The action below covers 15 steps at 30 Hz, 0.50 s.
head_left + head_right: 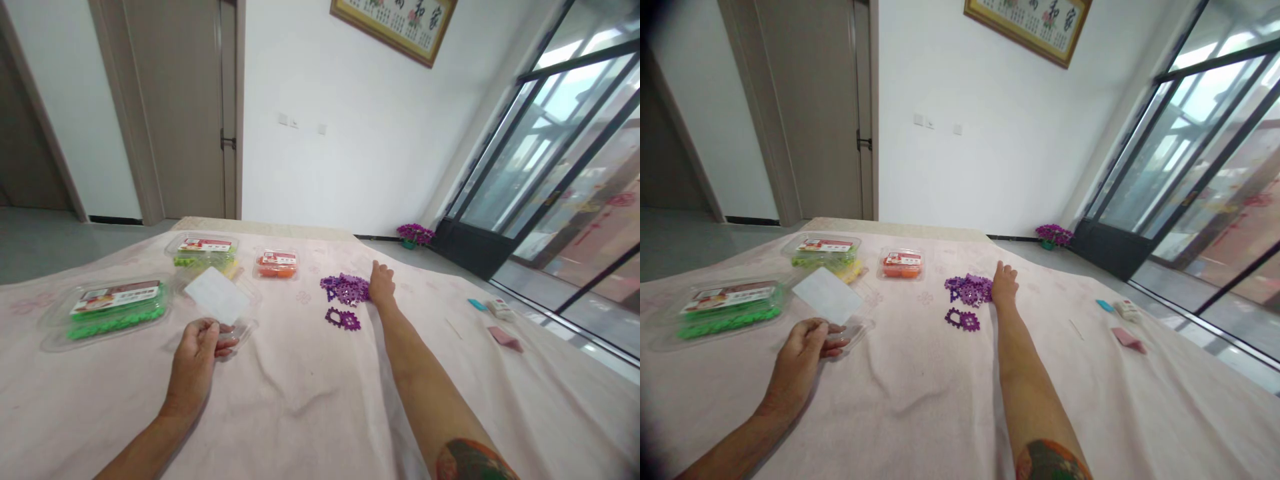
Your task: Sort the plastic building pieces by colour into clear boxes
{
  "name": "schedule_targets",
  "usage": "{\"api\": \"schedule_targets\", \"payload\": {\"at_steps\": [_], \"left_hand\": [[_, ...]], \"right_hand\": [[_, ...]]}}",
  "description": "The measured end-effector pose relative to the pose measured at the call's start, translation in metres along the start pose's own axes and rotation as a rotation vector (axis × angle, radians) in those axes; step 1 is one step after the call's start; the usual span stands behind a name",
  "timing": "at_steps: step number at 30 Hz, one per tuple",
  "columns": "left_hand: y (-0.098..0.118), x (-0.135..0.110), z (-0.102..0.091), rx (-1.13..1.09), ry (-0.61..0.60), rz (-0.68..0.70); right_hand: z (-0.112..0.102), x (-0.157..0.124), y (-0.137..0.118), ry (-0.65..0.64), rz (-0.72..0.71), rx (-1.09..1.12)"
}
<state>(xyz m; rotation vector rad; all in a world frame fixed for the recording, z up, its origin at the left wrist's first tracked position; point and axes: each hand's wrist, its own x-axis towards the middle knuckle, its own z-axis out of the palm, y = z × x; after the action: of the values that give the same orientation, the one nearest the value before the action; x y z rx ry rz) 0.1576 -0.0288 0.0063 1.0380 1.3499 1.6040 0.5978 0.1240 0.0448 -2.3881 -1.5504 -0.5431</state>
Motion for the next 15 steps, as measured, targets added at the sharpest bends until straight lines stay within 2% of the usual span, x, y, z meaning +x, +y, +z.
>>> {"api": "schedule_targets", "payload": {"at_steps": [4,7,15], "left_hand": [[0.002,-0.001,0.001,0.027,-0.019,0.017],[0.002,-0.001,0.001,0.031,-0.028,0.018],[0.0,0.001,0.001,0.019,-0.051,0.004]], "right_hand": [[-0.004,-0.005,-0.023,-0.026,-0.178,0.012],[-0.011,-0.024,-0.031,-0.024,-0.283,0.01],[-0.043,-0.116,-0.036,0.077,-0.536,0.085]]}}
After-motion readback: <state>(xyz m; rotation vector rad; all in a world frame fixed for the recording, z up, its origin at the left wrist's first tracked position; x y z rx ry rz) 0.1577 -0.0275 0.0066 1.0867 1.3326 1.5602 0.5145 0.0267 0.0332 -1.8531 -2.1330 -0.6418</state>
